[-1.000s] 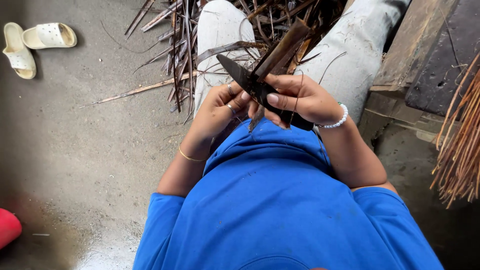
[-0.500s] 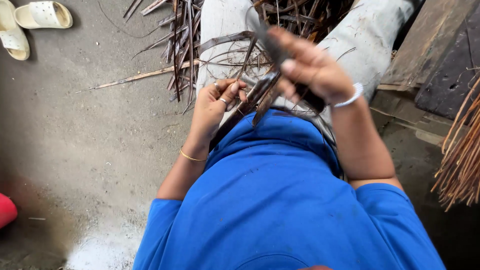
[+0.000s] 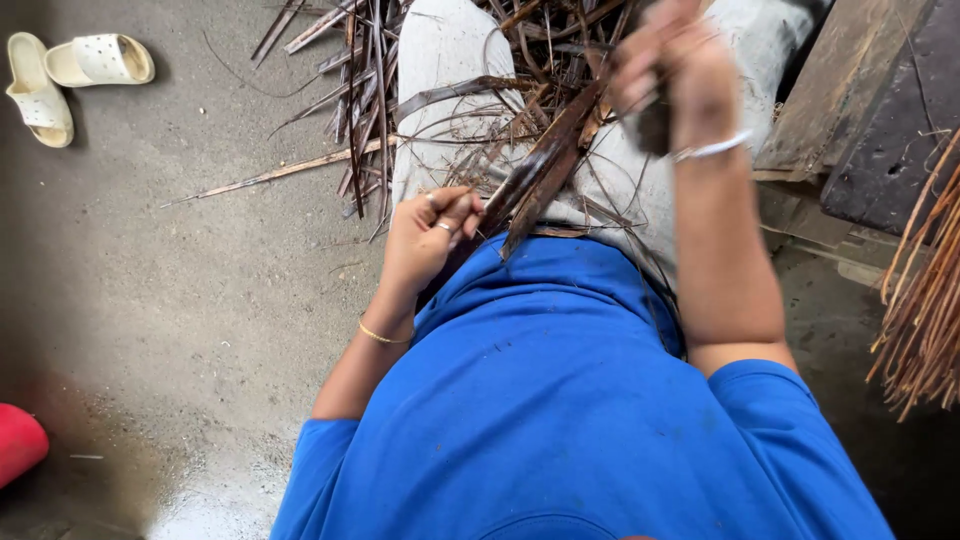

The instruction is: Stripping the leafy material from palm frond ribs using a knife to prepare materials for broom making.

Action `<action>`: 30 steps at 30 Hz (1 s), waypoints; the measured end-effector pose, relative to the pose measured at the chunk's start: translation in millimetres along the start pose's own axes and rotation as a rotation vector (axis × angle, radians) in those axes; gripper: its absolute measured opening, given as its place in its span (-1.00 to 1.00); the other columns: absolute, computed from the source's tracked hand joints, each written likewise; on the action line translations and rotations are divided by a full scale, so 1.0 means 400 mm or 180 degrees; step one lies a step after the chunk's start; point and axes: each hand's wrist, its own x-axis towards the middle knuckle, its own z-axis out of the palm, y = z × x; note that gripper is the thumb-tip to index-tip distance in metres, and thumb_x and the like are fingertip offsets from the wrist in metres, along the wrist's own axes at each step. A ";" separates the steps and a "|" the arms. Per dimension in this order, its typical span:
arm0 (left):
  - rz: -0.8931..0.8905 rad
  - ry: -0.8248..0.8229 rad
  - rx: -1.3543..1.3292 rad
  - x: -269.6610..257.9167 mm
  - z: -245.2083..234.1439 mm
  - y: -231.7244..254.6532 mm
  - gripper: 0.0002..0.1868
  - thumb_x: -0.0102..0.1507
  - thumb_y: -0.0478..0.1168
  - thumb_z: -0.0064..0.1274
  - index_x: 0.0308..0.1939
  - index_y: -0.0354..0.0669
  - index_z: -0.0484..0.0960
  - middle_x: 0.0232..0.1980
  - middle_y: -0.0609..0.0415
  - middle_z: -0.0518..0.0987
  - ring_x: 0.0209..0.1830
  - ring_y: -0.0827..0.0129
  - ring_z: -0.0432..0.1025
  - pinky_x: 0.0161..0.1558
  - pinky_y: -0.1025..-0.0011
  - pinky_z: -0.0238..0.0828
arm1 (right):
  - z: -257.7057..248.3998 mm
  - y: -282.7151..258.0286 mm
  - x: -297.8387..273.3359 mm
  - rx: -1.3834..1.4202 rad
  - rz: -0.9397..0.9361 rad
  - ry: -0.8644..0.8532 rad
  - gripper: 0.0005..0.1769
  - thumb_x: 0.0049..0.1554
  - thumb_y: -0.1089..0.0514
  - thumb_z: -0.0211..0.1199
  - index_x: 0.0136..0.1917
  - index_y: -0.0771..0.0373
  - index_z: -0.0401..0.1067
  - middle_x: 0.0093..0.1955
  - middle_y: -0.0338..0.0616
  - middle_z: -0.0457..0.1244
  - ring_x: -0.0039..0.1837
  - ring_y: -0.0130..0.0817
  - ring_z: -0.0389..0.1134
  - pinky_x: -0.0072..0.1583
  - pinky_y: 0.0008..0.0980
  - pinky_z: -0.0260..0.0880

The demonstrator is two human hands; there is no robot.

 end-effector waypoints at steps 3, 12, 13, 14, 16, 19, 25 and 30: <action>-0.0211 0.0218 -0.0427 -0.003 -0.042 -0.017 -0.83 0.45 -0.36 -0.11 -0.13 -0.35 0.58 -0.39 0.06 0.47 -0.35 0.51 0.38 -0.17 0.68 0.38 | -0.115 0.024 -0.021 0.0861 0.0066 0.1313 -0.81 0.53 0.23 -0.09 0.08 0.12 0.32 -0.30 -0.24 0.21 -0.38 -0.44 0.24 -0.35 -0.56 0.28; -0.0259 -0.0342 -0.0899 0.048 -0.015 -0.017 -0.77 0.38 -0.32 -0.10 -0.41 -0.13 0.43 -0.57 0.07 0.39 -0.65 0.60 0.08 -0.56 0.64 -0.13 | 0.155 0.133 -0.089 0.1491 0.1777 -0.1269 -0.29 0.33 0.29 0.03 0.69 0.16 -0.07 -0.36 -0.05 0.05 -0.34 -0.28 0.13 -0.34 -0.44 0.31; -0.0420 -0.0616 -0.1178 0.051 -0.023 -0.009 -0.80 0.41 -0.23 -0.08 -0.32 -0.17 0.45 -0.57 0.13 0.30 -0.66 0.64 0.03 -0.59 0.69 -0.18 | 0.127 0.140 -0.079 0.1103 0.1400 -0.1299 -0.33 0.35 0.26 0.05 0.67 0.15 -0.01 -0.33 -0.09 0.18 -0.35 -0.33 0.26 -0.36 -0.48 0.37; -0.0586 -0.0889 -0.1455 0.054 -0.030 -0.002 -0.77 0.44 -0.14 -0.06 -0.23 -0.20 0.47 -0.57 0.18 0.21 -0.66 0.69 -0.03 -0.62 0.74 -0.23 | 0.099 0.148 -0.069 0.0713 0.1024 -0.1316 -0.38 0.37 0.23 0.07 0.65 0.13 0.05 -0.30 -0.13 0.32 -0.35 -0.39 0.38 -0.38 -0.52 0.43; -0.0844 -0.1153 -0.1679 0.037 -0.035 0.023 -0.79 0.44 -0.16 -0.06 -0.23 -0.21 0.44 -0.55 0.21 0.23 -0.65 0.71 0.00 -0.62 0.76 -0.19 | -0.008 0.108 -0.029 0.1171 0.0738 -0.0576 -0.83 0.39 0.29 0.01 0.24 0.13 0.17 -0.33 -0.23 0.26 -0.38 -0.46 0.34 -0.38 -0.60 0.35; -0.0651 -0.1186 -0.0797 0.030 -0.023 0.091 -0.81 0.47 -0.24 -0.14 -0.22 -0.21 0.46 -0.52 0.21 0.32 -0.60 0.67 0.10 -0.54 0.72 -0.04 | -0.308 0.153 0.028 0.1778 0.0277 0.1031 -0.79 0.29 0.30 0.08 -0.20 0.15 0.31 -0.32 -0.31 0.20 -0.35 -0.50 0.25 -0.34 -0.62 0.23; 0.1906 -0.1321 0.2221 0.138 0.189 0.325 -0.47 0.20 -0.43 -0.25 0.19 -0.14 0.62 0.05 0.00 0.65 0.04 0.15 0.50 0.08 0.28 0.37 | -0.344 0.341 0.002 0.0948 0.0449 0.1673 -0.68 0.31 0.15 0.22 0.20 -0.03 0.11 -0.26 -0.06 0.23 -0.33 -0.24 0.29 -0.32 -0.38 0.31; 0.5139 -0.1850 0.2910 0.289 0.568 0.308 -0.75 0.57 -0.27 -0.06 0.33 -0.17 0.40 0.15 0.05 0.49 -0.11 0.20 0.46 0.05 0.27 0.47 | -0.408 0.394 0.021 0.1064 0.0178 0.0694 -0.44 0.46 0.14 0.12 0.61 -0.31 0.10 -0.14 0.08 0.20 -0.22 0.02 0.32 -0.13 -0.13 0.40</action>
